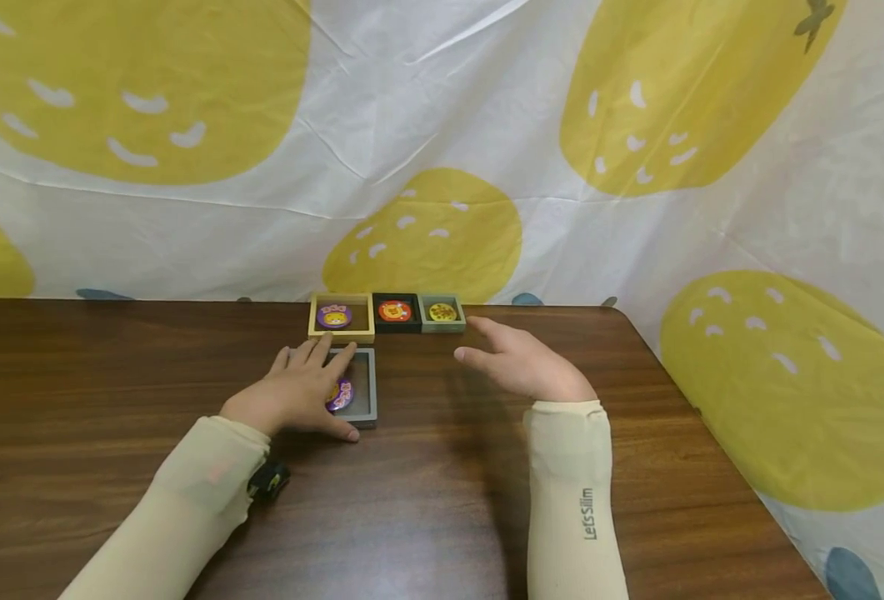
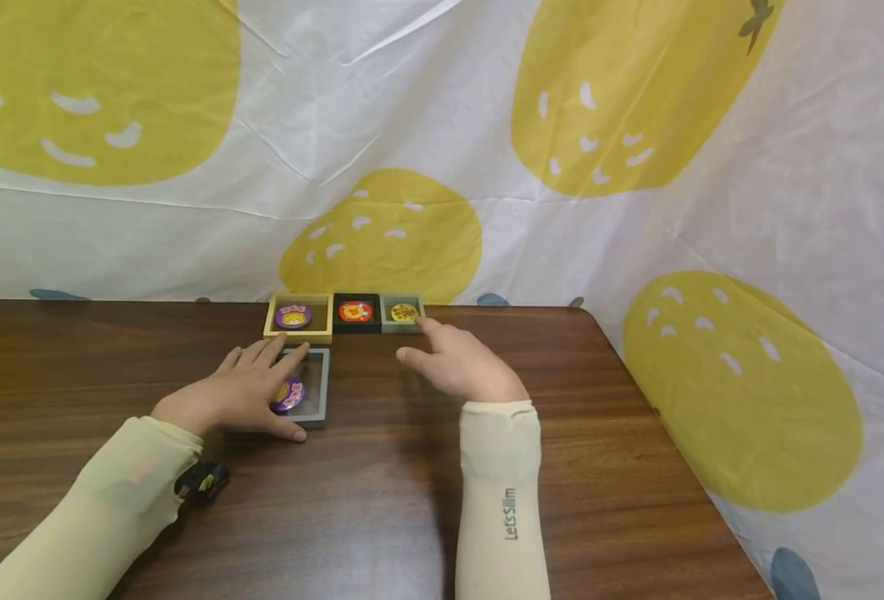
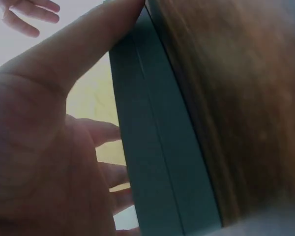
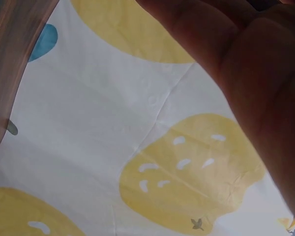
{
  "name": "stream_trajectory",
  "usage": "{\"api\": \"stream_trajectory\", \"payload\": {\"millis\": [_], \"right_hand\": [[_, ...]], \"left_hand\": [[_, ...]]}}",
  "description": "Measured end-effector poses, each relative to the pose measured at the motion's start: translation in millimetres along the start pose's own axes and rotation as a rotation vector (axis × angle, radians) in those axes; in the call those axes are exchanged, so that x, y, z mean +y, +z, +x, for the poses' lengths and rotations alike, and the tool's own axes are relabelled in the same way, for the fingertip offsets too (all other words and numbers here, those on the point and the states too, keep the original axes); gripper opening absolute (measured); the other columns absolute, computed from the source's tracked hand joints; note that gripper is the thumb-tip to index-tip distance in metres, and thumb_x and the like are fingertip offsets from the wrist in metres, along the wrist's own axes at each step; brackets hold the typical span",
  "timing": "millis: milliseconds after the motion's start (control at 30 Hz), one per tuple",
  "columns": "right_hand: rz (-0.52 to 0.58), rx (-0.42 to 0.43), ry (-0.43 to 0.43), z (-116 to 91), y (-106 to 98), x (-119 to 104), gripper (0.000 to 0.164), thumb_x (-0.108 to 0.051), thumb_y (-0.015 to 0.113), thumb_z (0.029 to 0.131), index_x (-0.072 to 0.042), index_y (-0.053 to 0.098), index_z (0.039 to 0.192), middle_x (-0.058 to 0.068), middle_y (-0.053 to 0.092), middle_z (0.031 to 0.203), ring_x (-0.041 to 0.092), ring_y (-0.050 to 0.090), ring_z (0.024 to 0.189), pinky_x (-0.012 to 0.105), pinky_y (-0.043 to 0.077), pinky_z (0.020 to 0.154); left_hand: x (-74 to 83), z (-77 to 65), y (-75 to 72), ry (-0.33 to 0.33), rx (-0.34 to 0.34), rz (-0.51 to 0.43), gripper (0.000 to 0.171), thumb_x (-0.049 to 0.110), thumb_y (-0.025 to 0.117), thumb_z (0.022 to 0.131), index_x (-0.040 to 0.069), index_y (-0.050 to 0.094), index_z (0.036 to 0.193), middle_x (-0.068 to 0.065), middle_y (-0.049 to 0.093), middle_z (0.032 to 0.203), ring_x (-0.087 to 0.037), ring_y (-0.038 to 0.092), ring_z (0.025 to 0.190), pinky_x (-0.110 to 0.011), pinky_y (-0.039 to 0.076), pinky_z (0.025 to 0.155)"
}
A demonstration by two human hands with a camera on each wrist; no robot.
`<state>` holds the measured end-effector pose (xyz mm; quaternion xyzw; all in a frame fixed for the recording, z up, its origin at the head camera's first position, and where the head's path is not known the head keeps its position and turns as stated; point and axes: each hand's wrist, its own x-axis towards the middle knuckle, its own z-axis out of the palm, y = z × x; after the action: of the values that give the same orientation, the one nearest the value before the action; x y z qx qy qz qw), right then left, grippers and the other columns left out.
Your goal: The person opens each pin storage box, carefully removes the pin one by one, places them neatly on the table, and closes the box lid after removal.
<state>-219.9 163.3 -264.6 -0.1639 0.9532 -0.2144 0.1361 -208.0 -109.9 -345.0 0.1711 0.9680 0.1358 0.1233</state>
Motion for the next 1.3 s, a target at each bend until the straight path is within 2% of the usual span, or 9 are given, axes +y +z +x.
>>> {"api": "stream_trajectory", "payload": {"millis": [233,433,600,733,933,1133,1233,1300], "right_hand": [[-0.002,-0.014,0.010,1.1,0.7,0.2,0.066,-0.044,0.047,0.096,-0.013,0.025,0.150,0.007,0.032,0.155,0.027,0.030,0.143,0.047,0.028,0.114],[0.010,-0.053,0.038,4.7,5.7,-0.1,0.067,-0.045,0.046,0.096,-0.016,0.023,0.151,0.005,0.028,0.156,0.026,0.027,0.145,0.048,0.026,0.114],[-0.004,-0.077,0.045,9.2,11.5,-2.2,0.067,-0.045,0.046,0.096,-0.018,0.022,0.152,0.006,0.029,0.156,0.026,0.028,0.144,0.048,0.027,0.114],[-0.008,-0.083,0.040,10.4,13.9,-5.6,0.066,-0.045,0.046,0.096,-0.018,0.022,0.152,0.006,0.029,0.156,0.025,0.028,0.144,0.047,0.028,0.114],[-0.024,-0.075,0.012,8.6,13.2,-10.8,0.066,-0.044,0.047,0.096,-0.016,0.022,0.152,0.006,0.029,0.156,0.024,0.030,0.144,0.046,0.028,0.114],[-0.060,-0.071,0.001,10.4,19.3,-19.7,0.064,-0.043,0.046,0.097,-0.017,0.024,0.151,0.005,0.033,0.154,0.024,0.033,0.142,0.043,0.029,0.114],[-0.124,-0.079,-0.025,15.3,29.6,-29.5,0.060,-0.040,0.044,0.098,-0.012,0.031,0.149,0.007,0.038,0.152,0.024,0.036,0.140,0.041,0.029,0.115],[-0.180,-0.088,-0.058,19.5,38.0,-36.9,0.052,-0.036,0.043,0.099,-0.007,0.042,0.142,0.009,0.048,0.144,0.024,0.044,0.135,0.040,0.034,0.112]], "left_hand": [[-1.2,3.2,1.7,-0.018,-0.024,-0.031,0.118,0.060,0.073,0.070,0.006,0.008,0.152,-0.032,0.006,0.155,-0.050,0.007,0.142,-0.071,0.016,0.106],[-2.1,6.2,2.6,0.006,0.016,-0.032,0.123,0.058,0.078,0.066,0.005,0.008,0.152,-0.034,0.019,0.150,-0.050,0.014,0.140,-0.066,0.030,0.103],[-3.1,7.6,4.2,0.030,0.058,-0.066,0.126,0.056,0.081,0.061,0.004,0.011,0.151,-0.035,0.027,0.141,-0.049,0.023,0.131,-0.063,0.037,0.100],[-3.2,7.7,5.5,0.039,0.100,-0.098,0.128,0.056,0.082,0.059,0.003,0.010,0.150,-0.036,0.027,0.139,-0.049,0.026,0.127,-0.062,0.036,0.101],[-0.7,7.4,7.6,0.045,0.151,-0.129,0.131,0.057,0.081,0.060,-0.003,0.005,0.148,-0.040,0.024,0.140,-0.053,0.026,0.128,-0.060,0.034,0.104],[1.2,8.2,5.8,0.039,0.099,-0.150,0.132,0.062,0.074,0.067,-0.003,-0.006,0.149,-0.039,0.014,0.146,-0.054,0.019,0.135,-0.060,0.033,0.105],[1.1,8.6,4.8,0.019,0.076,-0.158,0.130,0.064,0.071,0.070,-0.001,-0.009,0.149,-0.038,0.012,0.147,-0.053,0.017,0.136,-0.061,0.032,0.105],[1.1,8.9,4.7,0.016,0.073,-0.167,0.129,0.064,0.070,0.072,0.001,-0.012,0.149,-0.037,0.011,0.147,-0.053,0.016,0.137,-0.061,0.032,0.105]]}}
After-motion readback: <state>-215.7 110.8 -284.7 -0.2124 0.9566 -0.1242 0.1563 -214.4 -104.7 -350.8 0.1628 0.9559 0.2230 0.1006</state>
